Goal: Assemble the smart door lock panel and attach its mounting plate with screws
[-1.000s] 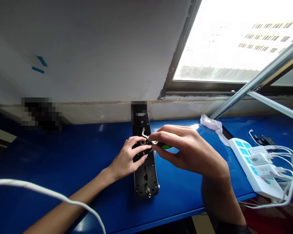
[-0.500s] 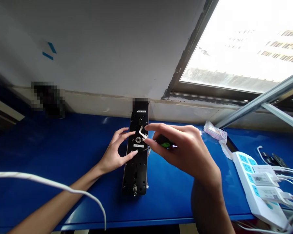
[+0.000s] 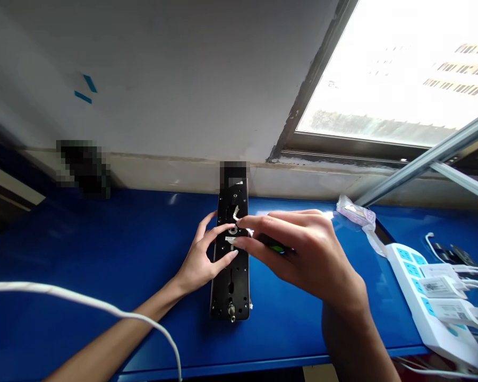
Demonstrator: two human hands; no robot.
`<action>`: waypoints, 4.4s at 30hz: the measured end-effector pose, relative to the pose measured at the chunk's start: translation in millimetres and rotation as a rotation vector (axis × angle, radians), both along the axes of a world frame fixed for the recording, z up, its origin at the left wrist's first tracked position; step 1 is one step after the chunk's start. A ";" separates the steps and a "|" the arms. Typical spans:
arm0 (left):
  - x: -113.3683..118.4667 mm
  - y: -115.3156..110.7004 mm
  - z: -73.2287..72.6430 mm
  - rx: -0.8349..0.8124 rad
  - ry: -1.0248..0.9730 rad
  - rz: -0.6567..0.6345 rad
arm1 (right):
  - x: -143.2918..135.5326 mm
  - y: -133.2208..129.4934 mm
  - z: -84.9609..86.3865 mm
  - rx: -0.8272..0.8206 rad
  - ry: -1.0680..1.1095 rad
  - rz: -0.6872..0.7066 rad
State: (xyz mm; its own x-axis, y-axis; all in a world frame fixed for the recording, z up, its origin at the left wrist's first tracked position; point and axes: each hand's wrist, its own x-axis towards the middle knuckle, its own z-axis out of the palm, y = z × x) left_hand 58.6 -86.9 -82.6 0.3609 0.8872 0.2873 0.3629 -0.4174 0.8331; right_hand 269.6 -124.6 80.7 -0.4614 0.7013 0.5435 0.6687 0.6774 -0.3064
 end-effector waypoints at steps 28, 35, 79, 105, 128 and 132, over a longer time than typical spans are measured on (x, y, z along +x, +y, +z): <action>8.6 -3.3 -0.1 0.000 -0.050 0.051 | 16.5 2.3 4.4 -0.089 -0.058 0.066; 6.6 -3.2 -1.4 -0.035 -0.100 0.024 | 16.9 3.4 2.7 -0.045 -0.042 0.015; 11.7 -11.6 5.5 0.078 0.050 0.034 | 18.7 2.8 4.6 -0.109 -0.001 0.075; 10.6 -11.2 4.5 0.100 0.057 0.050 | 18.3 2.4 5.3 -0.128 0.020 0.048; 11.7 -11.2 5.1 0.089 0.052 0.044 | 19.4 0.6 6.8 -0.103 -0.027 -0.026; 11.5 -10.9 4.8 0.095 0.056 0.051 | 20.8 1.0 7.5 -0.121 -0.023 0.028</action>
State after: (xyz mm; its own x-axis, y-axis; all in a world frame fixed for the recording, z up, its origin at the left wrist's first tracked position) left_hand 70.1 -97.8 -77.8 0.3335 0.8746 0.3519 0.4306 -0.4734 0.7684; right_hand 290.4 -123.6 88.2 -0.4930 0.7479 0.4445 0.6583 0.6547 -0.3715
